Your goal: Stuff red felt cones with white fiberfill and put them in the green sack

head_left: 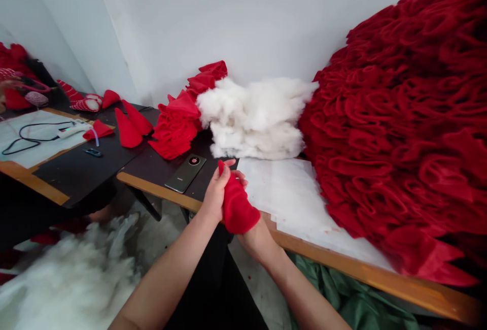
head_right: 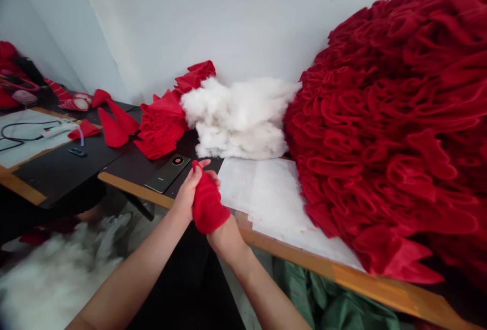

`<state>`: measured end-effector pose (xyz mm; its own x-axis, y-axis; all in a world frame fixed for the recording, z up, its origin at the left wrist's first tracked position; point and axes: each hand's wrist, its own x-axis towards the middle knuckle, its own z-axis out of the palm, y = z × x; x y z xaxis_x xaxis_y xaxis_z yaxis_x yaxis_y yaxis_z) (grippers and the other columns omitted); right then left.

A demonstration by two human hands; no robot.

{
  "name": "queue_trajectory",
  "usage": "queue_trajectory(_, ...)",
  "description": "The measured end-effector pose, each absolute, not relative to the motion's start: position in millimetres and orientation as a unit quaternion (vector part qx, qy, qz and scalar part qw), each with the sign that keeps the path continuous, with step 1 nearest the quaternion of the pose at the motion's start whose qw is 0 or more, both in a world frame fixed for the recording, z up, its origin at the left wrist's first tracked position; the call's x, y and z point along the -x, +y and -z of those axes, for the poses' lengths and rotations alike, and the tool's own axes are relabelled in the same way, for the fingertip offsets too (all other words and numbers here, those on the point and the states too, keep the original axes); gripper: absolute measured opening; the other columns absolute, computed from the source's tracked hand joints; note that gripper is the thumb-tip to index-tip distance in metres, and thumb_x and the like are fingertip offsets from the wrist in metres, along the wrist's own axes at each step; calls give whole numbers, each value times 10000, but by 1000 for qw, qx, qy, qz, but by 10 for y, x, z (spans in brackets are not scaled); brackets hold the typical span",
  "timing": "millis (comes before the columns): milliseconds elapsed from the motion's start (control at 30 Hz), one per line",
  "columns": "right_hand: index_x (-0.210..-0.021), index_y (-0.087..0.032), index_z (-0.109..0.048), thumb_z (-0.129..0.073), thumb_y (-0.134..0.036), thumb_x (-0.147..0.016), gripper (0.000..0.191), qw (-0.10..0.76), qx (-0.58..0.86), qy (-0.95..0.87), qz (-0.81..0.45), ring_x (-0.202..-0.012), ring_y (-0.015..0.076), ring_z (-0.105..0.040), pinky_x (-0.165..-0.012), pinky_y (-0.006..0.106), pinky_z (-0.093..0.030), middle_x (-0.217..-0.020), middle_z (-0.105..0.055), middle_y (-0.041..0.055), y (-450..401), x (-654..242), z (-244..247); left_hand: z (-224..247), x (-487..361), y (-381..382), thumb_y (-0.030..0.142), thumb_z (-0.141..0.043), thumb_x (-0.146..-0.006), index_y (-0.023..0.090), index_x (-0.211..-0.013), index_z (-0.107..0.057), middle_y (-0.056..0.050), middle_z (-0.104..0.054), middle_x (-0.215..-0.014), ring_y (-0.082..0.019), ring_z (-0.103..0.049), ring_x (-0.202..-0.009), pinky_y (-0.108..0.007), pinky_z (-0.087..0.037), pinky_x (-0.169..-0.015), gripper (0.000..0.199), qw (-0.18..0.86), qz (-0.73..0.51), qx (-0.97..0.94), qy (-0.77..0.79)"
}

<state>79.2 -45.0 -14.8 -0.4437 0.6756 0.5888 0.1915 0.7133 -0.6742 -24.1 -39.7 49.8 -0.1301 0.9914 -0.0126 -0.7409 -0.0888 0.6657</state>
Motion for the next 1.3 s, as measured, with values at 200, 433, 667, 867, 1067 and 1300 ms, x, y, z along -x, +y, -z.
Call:
queue_trajectory(200,-1458,-309,-218,-454,-143,-876,650,428,235,-839,-238,-1267,252,-481,-1022,451,-471,-1398,-477,49,-453,-858,-37,-516,248,-388,503,-625,-772,204,-1035,-556,-6,-607,-707,-149,-608,-628,-247,-480,-556,404,594,-717,-248,267)
queue_trajectory(433,-1403,-251,-358,-489,-122,-820,611,452,212,-850,-169,-1140,241,-591,-941,396,-528,-1269,-598,69,-467,-966,1,-581,314,-340,397,-737,-699,206,-889,-551,33,-586,-658,-123,-603,-620,-257,-501,-639,328,624,-723,-169,244)
queue_trajectory(667,-1164,-212,-598,-557,-164,-791,379,497,291,-769,-277,-957,247,-655,-825,382,-556,-1071,-681,66,-438,-940,-168,-486,236,-408,331,-758,-671,169,-887,-601,-19,-654,-760,-170,-653,-680,-294,-517,-691,312,673,-665,-137,295)
queue_trajectory(867,-1087,-214,-630,-520,-154,-853,265,542,336,-752,-166,-990,215,-613,-813,347,-549,-1074,-618,102,-481,-936,-170,-507,317,-279,359,-638,-795,155,-767,-594,-18,-637,-701,-142,-636,-618,-297,-527,-704,210,674,-679,-36,287)
queue_trajectory(1067,-1079,-204,-636,-444,-79,-863,314,549,347,-760,-21,-899,226,-599,-787,394,-547,-942,-628,103,-464,-874,-158,-489,229,-308,424,-556,-845,136,-771,-607,-56,-655,-712,-158,-643,-635,-303,-531,-711,301,689,-671,-39,271)
queue_trajectory(1300,-1157,-237,-586,-473,-48,-856,373,544,306,-781,27,-1025,251,-577,-873,447,-523,-1053,-640,101,-543,-879,-142,-517,306,-246,497,-500,-864,118,-746,-606,-76,-656,-710,-156,-636,-638,-272,-526,-662,411,686,-671,28,280)
